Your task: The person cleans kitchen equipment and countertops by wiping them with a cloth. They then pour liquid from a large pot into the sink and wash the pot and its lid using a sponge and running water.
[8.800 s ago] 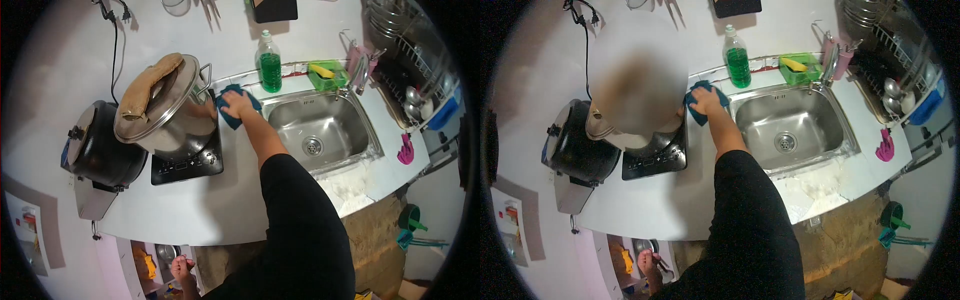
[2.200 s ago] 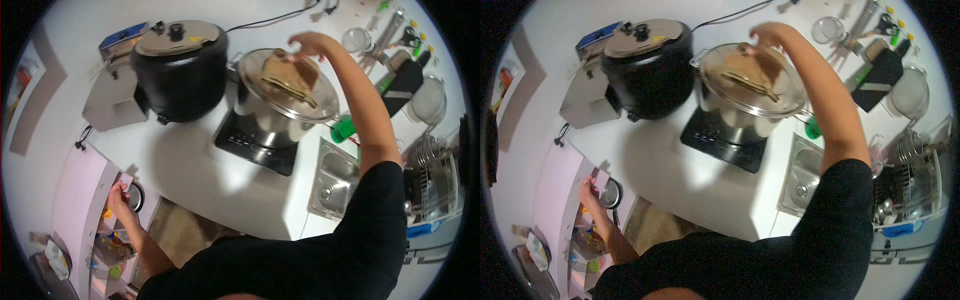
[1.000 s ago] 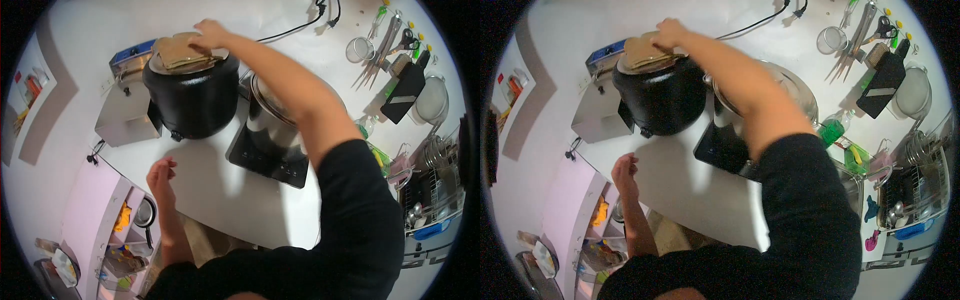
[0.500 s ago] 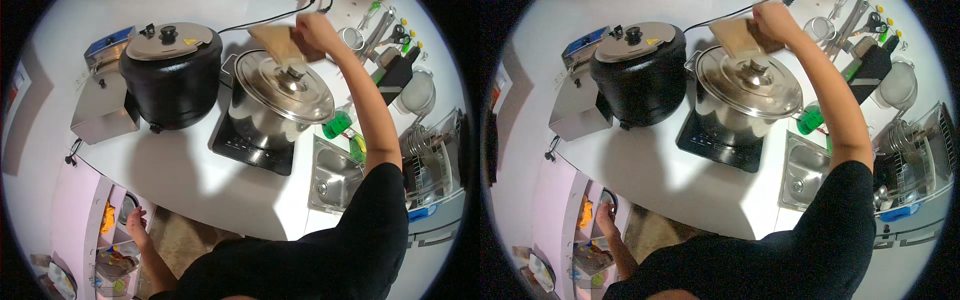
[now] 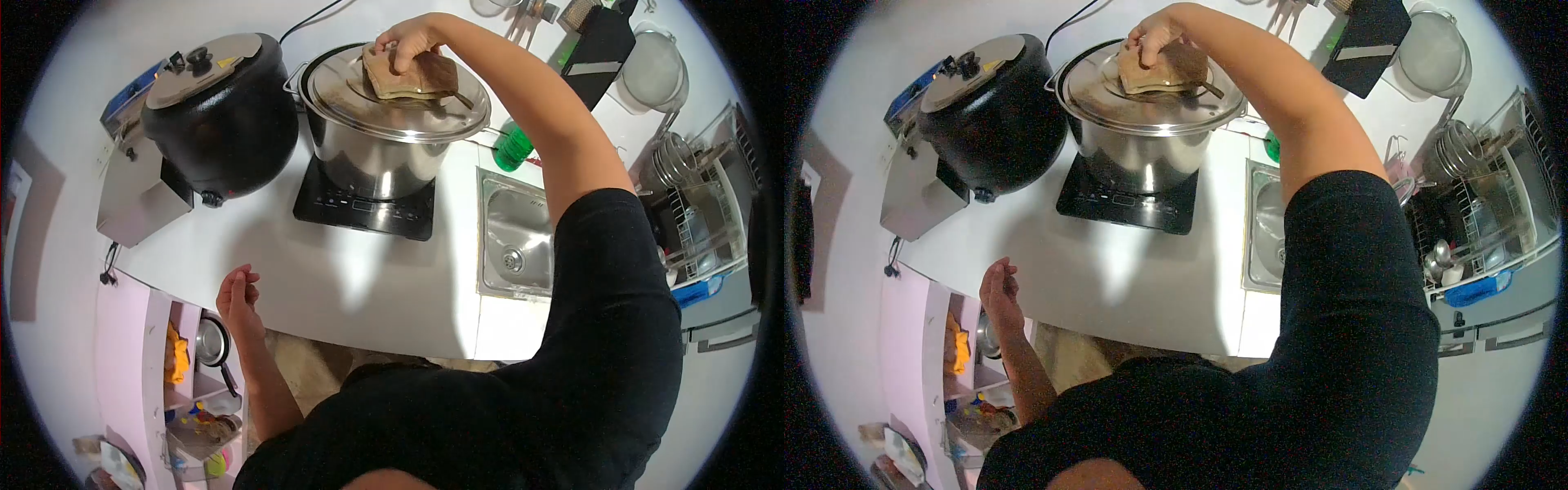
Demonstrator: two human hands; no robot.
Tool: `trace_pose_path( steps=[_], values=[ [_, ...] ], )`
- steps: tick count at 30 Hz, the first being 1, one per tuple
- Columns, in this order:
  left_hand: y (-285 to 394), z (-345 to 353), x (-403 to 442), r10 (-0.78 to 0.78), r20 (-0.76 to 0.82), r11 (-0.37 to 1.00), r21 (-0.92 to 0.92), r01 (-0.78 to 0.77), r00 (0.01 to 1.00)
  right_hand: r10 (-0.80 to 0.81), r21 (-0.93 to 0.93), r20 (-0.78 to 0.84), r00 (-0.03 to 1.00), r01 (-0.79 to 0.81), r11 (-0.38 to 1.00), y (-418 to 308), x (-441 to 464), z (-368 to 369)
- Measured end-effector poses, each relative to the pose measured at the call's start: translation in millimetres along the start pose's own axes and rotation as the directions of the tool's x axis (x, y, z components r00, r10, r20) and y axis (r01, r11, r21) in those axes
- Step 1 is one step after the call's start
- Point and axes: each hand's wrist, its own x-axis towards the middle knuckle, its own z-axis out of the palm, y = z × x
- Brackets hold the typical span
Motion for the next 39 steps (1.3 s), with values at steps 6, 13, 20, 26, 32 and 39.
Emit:
trace_pose_path(
  steps=[6,13,20,26,32,39],
  values=[
    [-5,19,-56,-0.038,-0.064,0.998,0.038,0.041,0.997,-0.326,-0.222,-0.138,0.935,0.292,0.930,15,-20,11],
    [-9,34,-110,-0.064,-0.156,0.993,0.090,0.079,0.986,-0.661,-0.471,-0.190,0.726,0.524,0.710,-6,-73,19],
    [-13,31,-194,0.023,-0.263,0.998,0.064,-0.006,0.965,-0.804,-0.681,-0.108,0.584,0.546,0.488,-3,-94,24],
    [-17,-16,-248,-0.027,-0.426,0.996,0.063,0.059,0.904,-0.763,-0.625,-0.217,0.608,0.514,0.587,55,-120,6],
    [-44,-68,-239,-0.117,-0.463,0.991,0.009,0.136,0.879,-0.645,-0.547,-0.575,0.503,0.350,0.760,154,-236,93],
    [-39,-67,-197,-0.140,-0.273,0.975,0.128,0.180,0.952,-0.383,-0.376,-0.829,0.409,0.100,0.921,236,-290,232]
  ],
)
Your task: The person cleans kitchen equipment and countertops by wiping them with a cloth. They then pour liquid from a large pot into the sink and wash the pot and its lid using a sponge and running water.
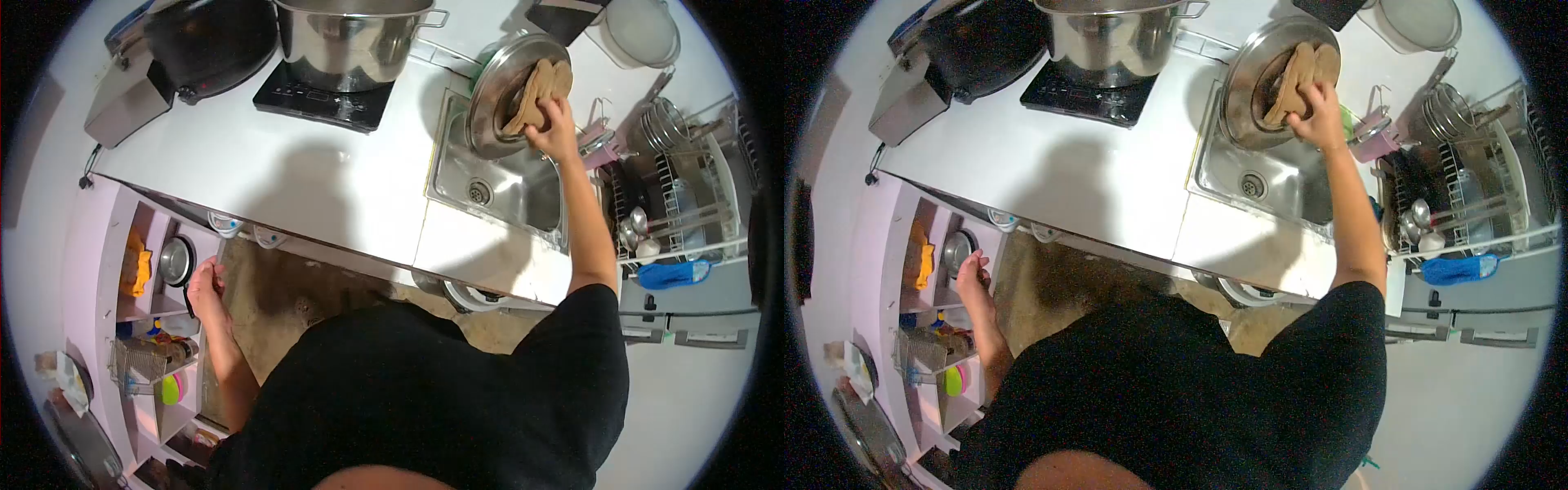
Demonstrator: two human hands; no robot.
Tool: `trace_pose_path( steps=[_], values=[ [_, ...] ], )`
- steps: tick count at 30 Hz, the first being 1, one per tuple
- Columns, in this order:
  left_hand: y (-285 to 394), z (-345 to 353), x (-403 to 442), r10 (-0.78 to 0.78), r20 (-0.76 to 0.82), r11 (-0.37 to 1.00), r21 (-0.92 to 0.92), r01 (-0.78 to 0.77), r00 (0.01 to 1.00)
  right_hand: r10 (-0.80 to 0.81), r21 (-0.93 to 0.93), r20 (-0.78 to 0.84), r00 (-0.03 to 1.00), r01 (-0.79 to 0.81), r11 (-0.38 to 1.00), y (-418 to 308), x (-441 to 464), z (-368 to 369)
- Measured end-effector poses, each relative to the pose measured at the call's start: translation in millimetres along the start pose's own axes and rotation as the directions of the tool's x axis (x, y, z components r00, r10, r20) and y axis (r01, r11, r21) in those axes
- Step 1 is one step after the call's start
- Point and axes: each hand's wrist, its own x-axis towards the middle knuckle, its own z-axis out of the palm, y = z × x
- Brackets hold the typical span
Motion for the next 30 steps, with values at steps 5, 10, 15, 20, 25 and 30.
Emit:
trace_pose_path(
  steps=[5,10,15,20,25,30],
  values=[
    [-1,11,17,0.023,0.090,0.999,0.047,-0.028,0.996,0.078,-0.138,-0.081,0.994,-0.089,0.986,-3,-25,-2],
    [-4,29,22,-0.028,0.165,0.999,0.045,0.021,0.986,0.143,-0.159,-0.072,0.987,-0.153,0.975,-1,-42,-1],
    [3,40,26,0.024,0.198,0.997,0.073,-0.039,0.980,0.267,-0.212,0.092,0.959,-0.243,0.947,-5,-71,12],
    [2,50,14,0.015,0.142,0.996,0.089,-0.027,0.990,0.402,-0.281,0.148,0.904,-0.351,0.893,5,-116,37],
    [-11,64,-6,-0.034,0.127,0.996,0.085,0.023,0.991,0.430,-0.253,0.156,0.889,-0.385,0.888,34,-143,51],
    [-23,89,-33,-0.044,0.127,0.993,0.112,0.030,0.991,0.415,-0.287,0.267,0.870,-0.339,0.896,55,-165,90]
  ],
)
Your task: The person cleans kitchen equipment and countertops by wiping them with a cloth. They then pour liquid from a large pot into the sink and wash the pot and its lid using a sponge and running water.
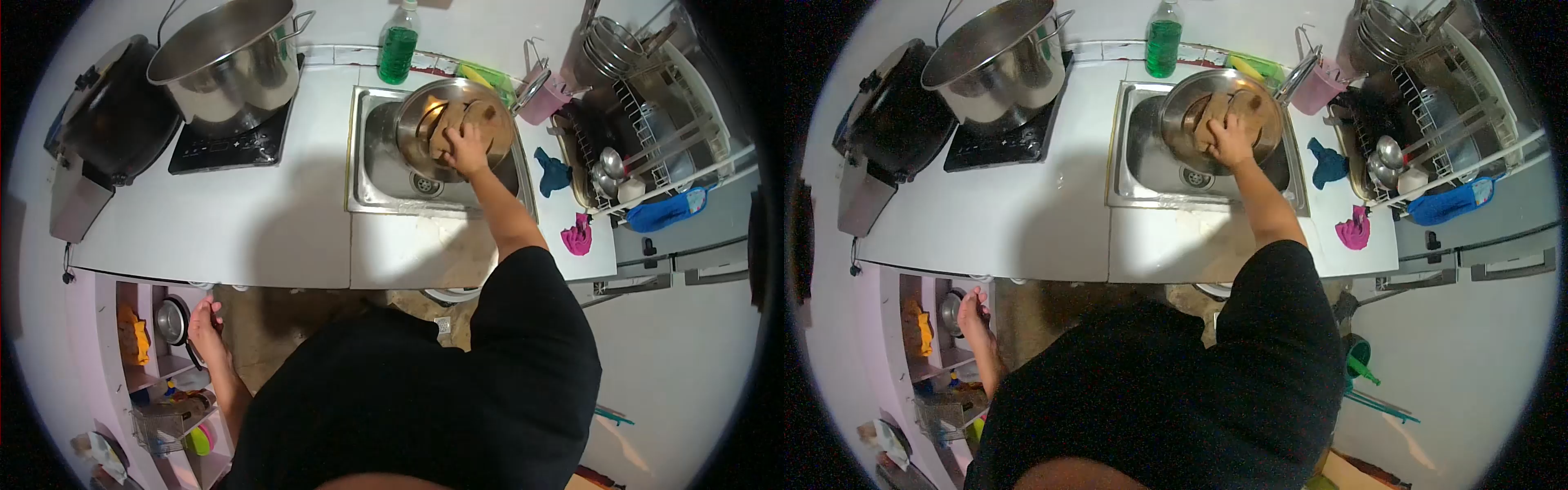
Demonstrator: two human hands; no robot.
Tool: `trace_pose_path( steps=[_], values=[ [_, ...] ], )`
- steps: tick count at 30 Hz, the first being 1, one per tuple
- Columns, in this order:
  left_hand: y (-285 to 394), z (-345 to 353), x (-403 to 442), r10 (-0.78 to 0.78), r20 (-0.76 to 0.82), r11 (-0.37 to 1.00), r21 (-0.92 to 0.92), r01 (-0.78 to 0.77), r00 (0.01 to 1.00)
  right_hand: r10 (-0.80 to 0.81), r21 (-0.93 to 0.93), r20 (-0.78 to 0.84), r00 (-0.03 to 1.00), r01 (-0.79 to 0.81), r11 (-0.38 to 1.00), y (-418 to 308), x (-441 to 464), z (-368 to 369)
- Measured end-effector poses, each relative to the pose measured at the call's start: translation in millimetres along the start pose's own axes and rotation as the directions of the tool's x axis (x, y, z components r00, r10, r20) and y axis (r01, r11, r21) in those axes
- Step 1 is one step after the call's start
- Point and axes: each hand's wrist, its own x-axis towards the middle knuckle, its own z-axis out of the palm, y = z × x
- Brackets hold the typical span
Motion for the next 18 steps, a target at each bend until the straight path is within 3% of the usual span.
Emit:
trace_pose_path(
  steps=[2,7,12,14,18],
  values=[
    [-2,5,-9,0.005,0.042,1.000,-0.021,-0.004,0.999,-0.022,-0.003,0.020,1.000,0.022,1.000,6,2,14],
    [-13,13,-30,-0.006,-0.034,1.000,-0.003,0.006,0.999,-0.061,0.065,0.187,0.981,0.050,0.997,15,11,32],
    [-20,14,-50,0.001,-0.063,0.999,-0.055,-0.004,0.998,-0.080,0.049,0.176,0.981,0.072,0.996,27,19,41],
    [-21,15,-54,-0.074,-0.073,0.997,-0.014,0.073,0.995,-0.082,0.058,0.183,0.980,0.072,0.996,30,23,44],
    [-27,23,-53,-0.027,-0.097,1.000,-0.009,0.027,0.995,-0.057,0.048,0.165,0.985,0.050,0.998,38,26,44]
  ],
)
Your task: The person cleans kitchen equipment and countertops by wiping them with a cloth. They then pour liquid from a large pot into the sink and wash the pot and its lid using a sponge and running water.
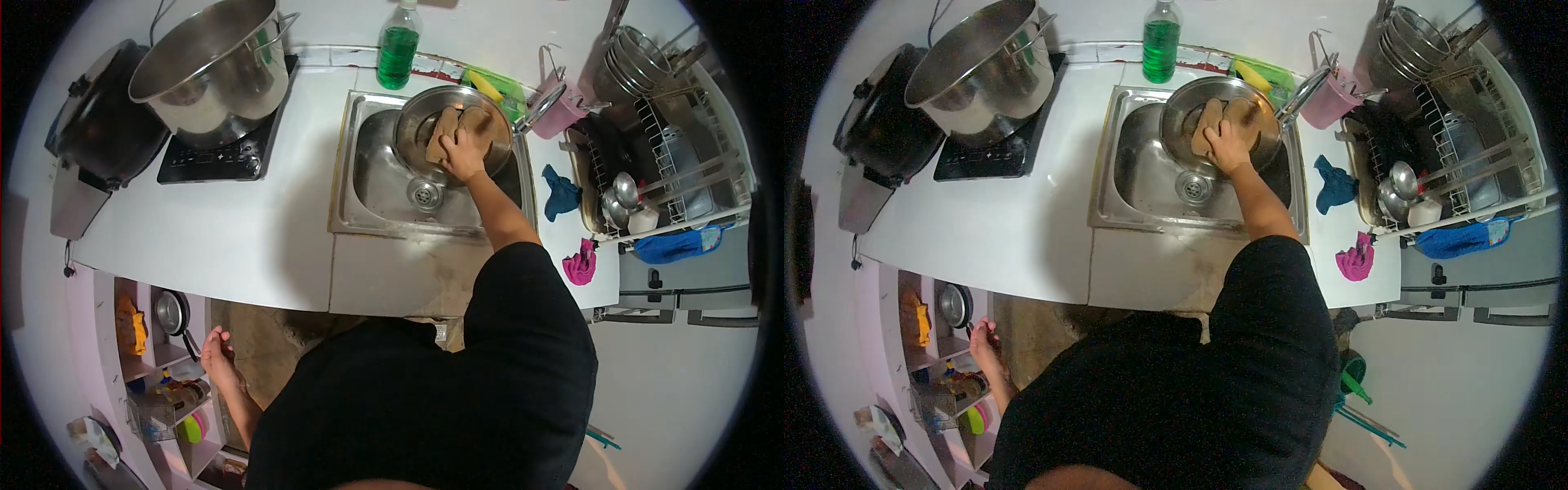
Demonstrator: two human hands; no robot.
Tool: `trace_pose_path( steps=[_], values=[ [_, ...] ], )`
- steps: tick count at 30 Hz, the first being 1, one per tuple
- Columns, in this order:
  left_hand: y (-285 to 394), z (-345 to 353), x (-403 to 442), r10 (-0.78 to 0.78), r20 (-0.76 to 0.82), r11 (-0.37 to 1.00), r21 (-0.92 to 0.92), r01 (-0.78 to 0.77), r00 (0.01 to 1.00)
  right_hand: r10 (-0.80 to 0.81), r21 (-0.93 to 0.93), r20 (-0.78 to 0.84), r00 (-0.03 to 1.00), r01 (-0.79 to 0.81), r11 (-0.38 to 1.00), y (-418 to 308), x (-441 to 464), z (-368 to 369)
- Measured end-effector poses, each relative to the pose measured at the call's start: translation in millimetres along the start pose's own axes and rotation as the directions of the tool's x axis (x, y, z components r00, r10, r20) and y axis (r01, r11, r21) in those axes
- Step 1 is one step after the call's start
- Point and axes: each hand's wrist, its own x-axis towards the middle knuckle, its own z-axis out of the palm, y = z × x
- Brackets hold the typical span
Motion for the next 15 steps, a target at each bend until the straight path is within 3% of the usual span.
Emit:
trace_pose_path(
  steps=[5,15],
  values=[
    [4,13,7,-0.012,0.016,0.999,-0.032,0.013,1.000,-0.056,-0.044,-0.065,0.996,0.053,0.998,7,-2,0],
    [-7,20,16,-0.029,0.032,0.999,0.027,0.028,0.999,-0.070,0.011,0.044,0.997,0.069,0.998,5,-26,-20]
  ],
)
